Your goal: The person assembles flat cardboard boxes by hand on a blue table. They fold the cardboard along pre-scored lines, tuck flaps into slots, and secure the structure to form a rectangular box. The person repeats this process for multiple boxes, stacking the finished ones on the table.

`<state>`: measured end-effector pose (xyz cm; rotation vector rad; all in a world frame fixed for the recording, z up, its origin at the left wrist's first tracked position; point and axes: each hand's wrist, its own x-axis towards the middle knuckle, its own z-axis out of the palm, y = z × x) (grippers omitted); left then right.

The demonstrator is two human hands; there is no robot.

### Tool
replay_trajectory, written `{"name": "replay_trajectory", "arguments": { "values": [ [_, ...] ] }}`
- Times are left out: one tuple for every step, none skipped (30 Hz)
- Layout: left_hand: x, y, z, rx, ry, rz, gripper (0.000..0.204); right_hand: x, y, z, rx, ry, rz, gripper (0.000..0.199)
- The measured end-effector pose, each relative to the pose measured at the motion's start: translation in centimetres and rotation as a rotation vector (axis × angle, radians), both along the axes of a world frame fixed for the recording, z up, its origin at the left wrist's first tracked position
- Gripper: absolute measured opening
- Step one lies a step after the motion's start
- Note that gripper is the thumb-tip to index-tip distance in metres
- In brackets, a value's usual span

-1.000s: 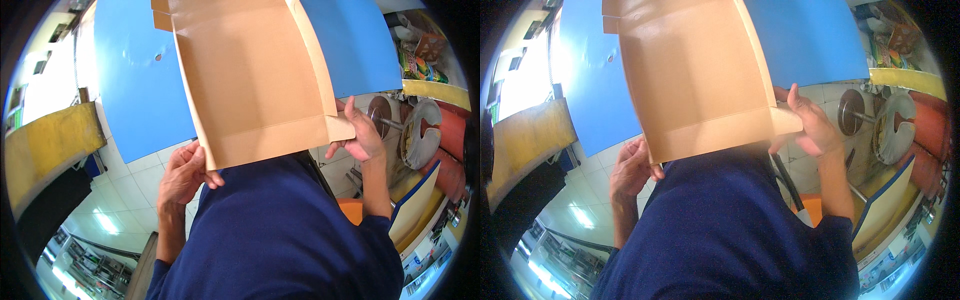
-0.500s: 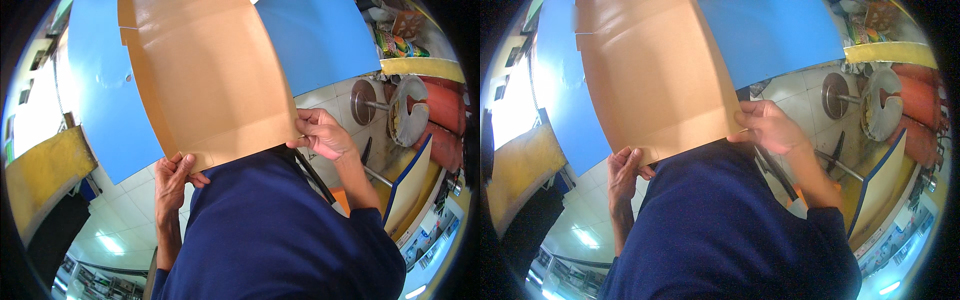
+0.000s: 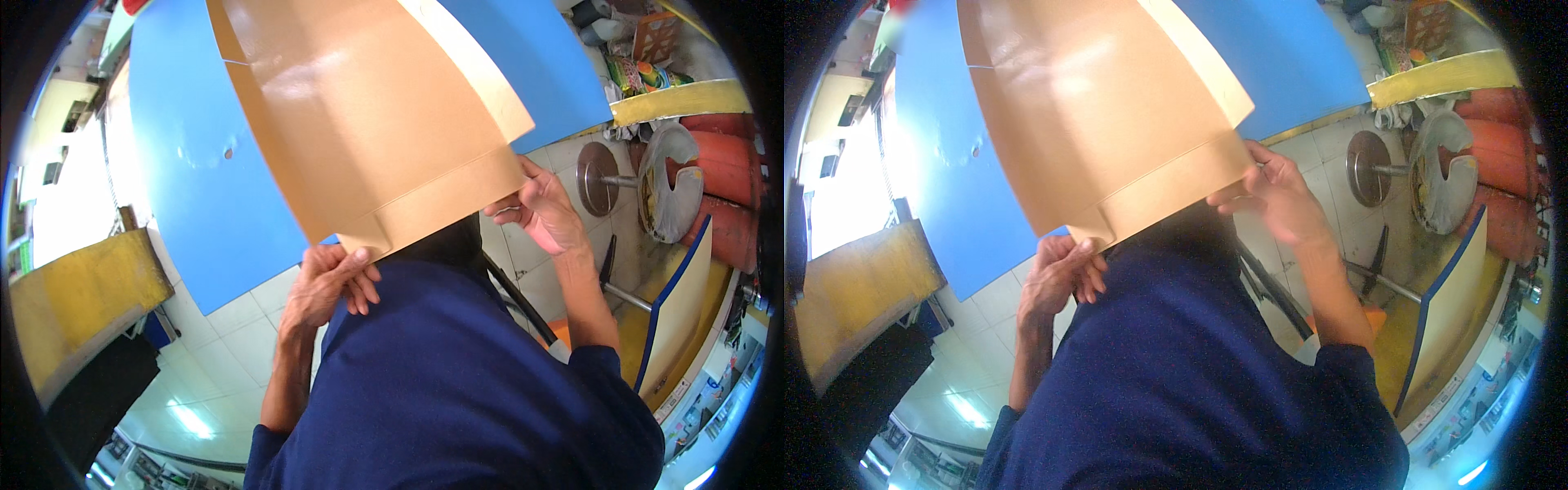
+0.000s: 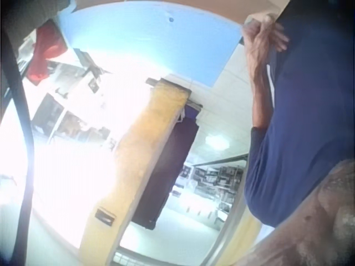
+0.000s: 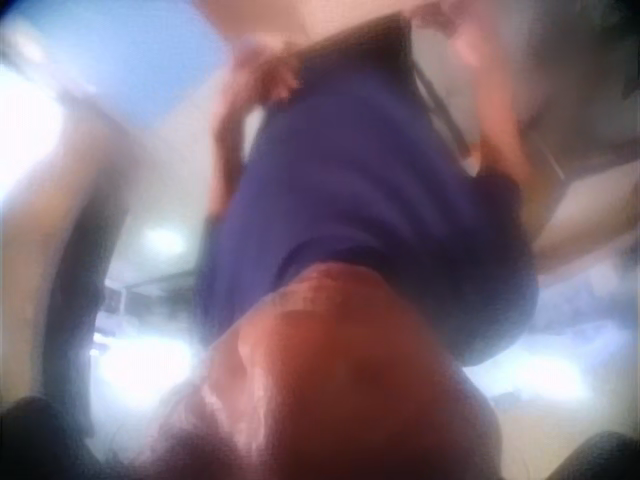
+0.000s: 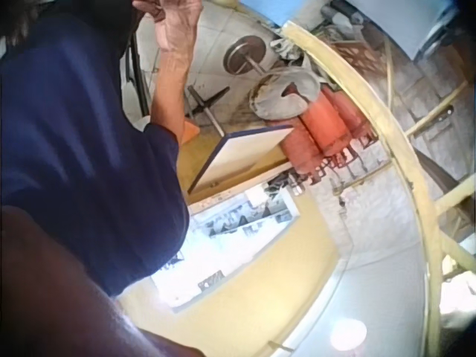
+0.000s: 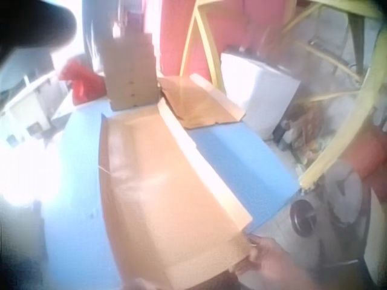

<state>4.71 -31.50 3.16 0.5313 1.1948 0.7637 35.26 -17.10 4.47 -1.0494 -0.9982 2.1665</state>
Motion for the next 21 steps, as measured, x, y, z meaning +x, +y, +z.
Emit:
{"name": "replay_trajectory", "arguments": {
  "values": [
    [0.5,0.7,0.1,-0.01,-0.039,-0.035,0.039,0.4,-0.2,-0.6,-0.023,0.196,-0.055,0.052],
    [1.5,1.8,0.5,0.015,0.002,-0.14,0.042,1.0,-0.2,-1.9,-0.007,0.198,-0.008,0.063],
    [2.6,3.1,0.9,0.015,0.01,-0.276,0.045,0.2,-0.5,-1.8,-0.003,0.135,-0.105,0.061],
    [4.0,4.0,1.4,0.068,0.003,-0.373,0.043,-1.5,-1.1,-1.3,-0.001,0.07,-0.197,0.06],
    [5.1,4.8,2.0,0.122,0.0,-0.471,0.041,-2.7,-1.3,-0.9,0.002,0.008,-0.291,0.059],
    [5.7,5.8,3.7,0.246,0.127,-0.659,0.037,-3.1,-0.9,-0.5,-0.008,-0.05,-0.344,0.058],
    [5.9,6.7,5.1,0.375,0.267,-0.838,0.034,-2.5,-0.2,-0.2,0.118,-0.149,-0.327,0.053],
    [6.0,6.4,4.6,0.848,0.504,-0.818,0.03,-1.0,0.5,0.3,0.246,-0.246,-0.315,0.049],
    [5.8,7.0,6.1,0.911,0.519,-0.764,0.03,0.7,1.0,0.8,0.372,-0.346,-0.3,0.044],
    [5.4,7.5,8.9,0.973,0.536,-0.702,0.03,2.0,1.5,3.2,0.431,-0.37,-0.304,0.045],
    [4.7,8.1,11.6,1.003,0.554,-0.626,0.03,3.1,2.2,6.3,0.534,-0.491,-0.294,0.045],
    [4.2,8.3,14.2,1.069,0.626,-0.622,0.029,4.5,2.4,9.7,0.647,-0.621,-0.309,0.046],
    [3.7,8.4,16.3,1.13,0.699,-0.614,0.031,6.3,2.5,12.4,0.827,-0.85,-0.339,0.047],
    [3.8,8.7,17.5,1.34,0.802,-0.426,0.027,9.5,3.0,14.1,0.996,-0.921,-0.528,0.048],
    [4.4,9.9,18.7,1.554,0.862,-0.256,0.027,10.4,1.8,18.0,1.102,-1.178,-0.695,0.043],
    [5.1,11.0,19.9,1.737,0.958,-0.042,0.027,11.9,1.0,21.0,1.24,-1.248,-0.815,0.043],
    [5.8,11.9,21.1,1.855,1.025,0.074,0.026,13.1,1.0,23.5,1.381,-1.256,-0.852,0.043],
    [6.4,12.6,22.1,1.929,1.062,0.123,0.026,13.9,0.9,26.2,1.508,-1.28,-0.891,0.044],
    [7.2,13.2,23.3,1.996,1.099,0.161,0.026,14.3,0.7,28.9,1.616,-1.293,-0.907,0.044],
    [7.7,14.1,24.2,2.033,1.133,0.148,0.025,14.2,0.7,31.4,1.714,-1.308,-0.897,0.045],
    [8.3,15.0,25.0,2.057,1.149,0.123,0.025,14.0,0.6,33.6,1.788,-1.323,-0.872,0.045]
  ]
}}
